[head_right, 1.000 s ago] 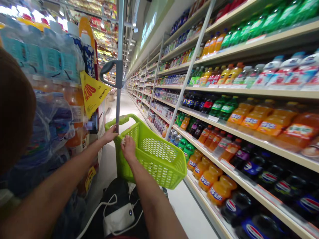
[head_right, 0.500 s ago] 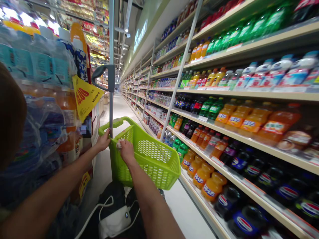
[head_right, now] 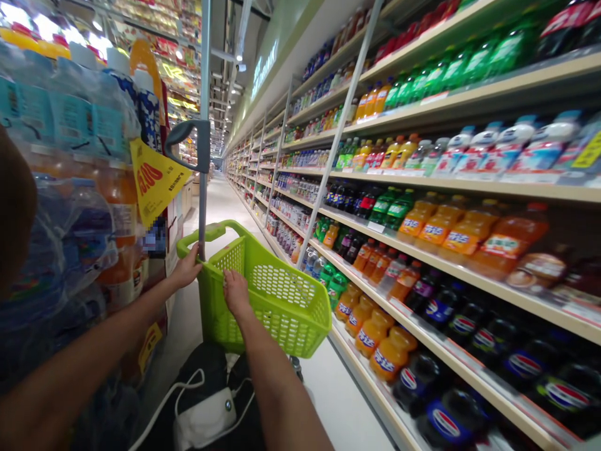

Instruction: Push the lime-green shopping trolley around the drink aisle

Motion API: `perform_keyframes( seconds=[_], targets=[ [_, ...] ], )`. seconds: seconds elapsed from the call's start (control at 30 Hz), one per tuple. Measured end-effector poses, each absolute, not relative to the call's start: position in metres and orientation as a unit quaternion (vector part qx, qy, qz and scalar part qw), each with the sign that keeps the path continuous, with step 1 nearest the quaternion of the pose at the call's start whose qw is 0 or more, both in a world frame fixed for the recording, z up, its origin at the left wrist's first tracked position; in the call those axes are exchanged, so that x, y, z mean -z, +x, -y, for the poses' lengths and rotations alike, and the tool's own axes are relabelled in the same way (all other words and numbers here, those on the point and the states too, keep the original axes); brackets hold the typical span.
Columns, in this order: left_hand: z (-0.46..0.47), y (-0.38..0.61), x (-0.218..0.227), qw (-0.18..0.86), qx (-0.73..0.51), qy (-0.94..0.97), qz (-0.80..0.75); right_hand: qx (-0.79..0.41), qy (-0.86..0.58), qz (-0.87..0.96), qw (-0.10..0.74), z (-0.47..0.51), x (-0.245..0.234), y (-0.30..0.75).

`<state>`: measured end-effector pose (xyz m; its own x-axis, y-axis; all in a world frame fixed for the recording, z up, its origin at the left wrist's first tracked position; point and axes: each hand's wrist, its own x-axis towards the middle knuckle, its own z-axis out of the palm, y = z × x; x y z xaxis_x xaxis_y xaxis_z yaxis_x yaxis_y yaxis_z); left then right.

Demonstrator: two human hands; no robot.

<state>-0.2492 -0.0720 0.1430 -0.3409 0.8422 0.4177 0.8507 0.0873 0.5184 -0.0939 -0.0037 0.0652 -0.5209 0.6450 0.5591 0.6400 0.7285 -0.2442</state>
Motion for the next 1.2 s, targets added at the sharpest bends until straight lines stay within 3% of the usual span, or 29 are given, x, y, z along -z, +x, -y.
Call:
perform_keyframes(
  seconds=[0.2, 0.37, 0.73, 1.03, 1.2],
  targets=[
    [0.076, -0.226, -0.135, 0.219, 0.288, -0.658, 0.66, 0.019, -0.406, 0.852, 0.329, 0.004, -0.043, -0.043],
    [0.065, -0.217, -0.113, 0.163, 0.148, -0.714, 0.665, 0.051, -0.467, 0.815, 0.338, 0.007, -0.023, 0.007],
    [0.064, -0.216, -0.1, 0.173, 0.11, -0.692, 0.692, 0.056, -0.442, 0.835, 0.322, 0.005, -0.021, -0.004],
    [0.054, -0.217, -0.105, 0.182, 0.098, -0.672, 0.711, 0.11, -0.545, 0.799, 0.23, -0.003, -0.008, 0.109],
    [0.053, -0.213, -0.105, 0.179, 0.089, -0.655, 0.729, 0.107, -0.62, 0.738, 0.246, -0.015, 0.009, 0.153]
  ],
)
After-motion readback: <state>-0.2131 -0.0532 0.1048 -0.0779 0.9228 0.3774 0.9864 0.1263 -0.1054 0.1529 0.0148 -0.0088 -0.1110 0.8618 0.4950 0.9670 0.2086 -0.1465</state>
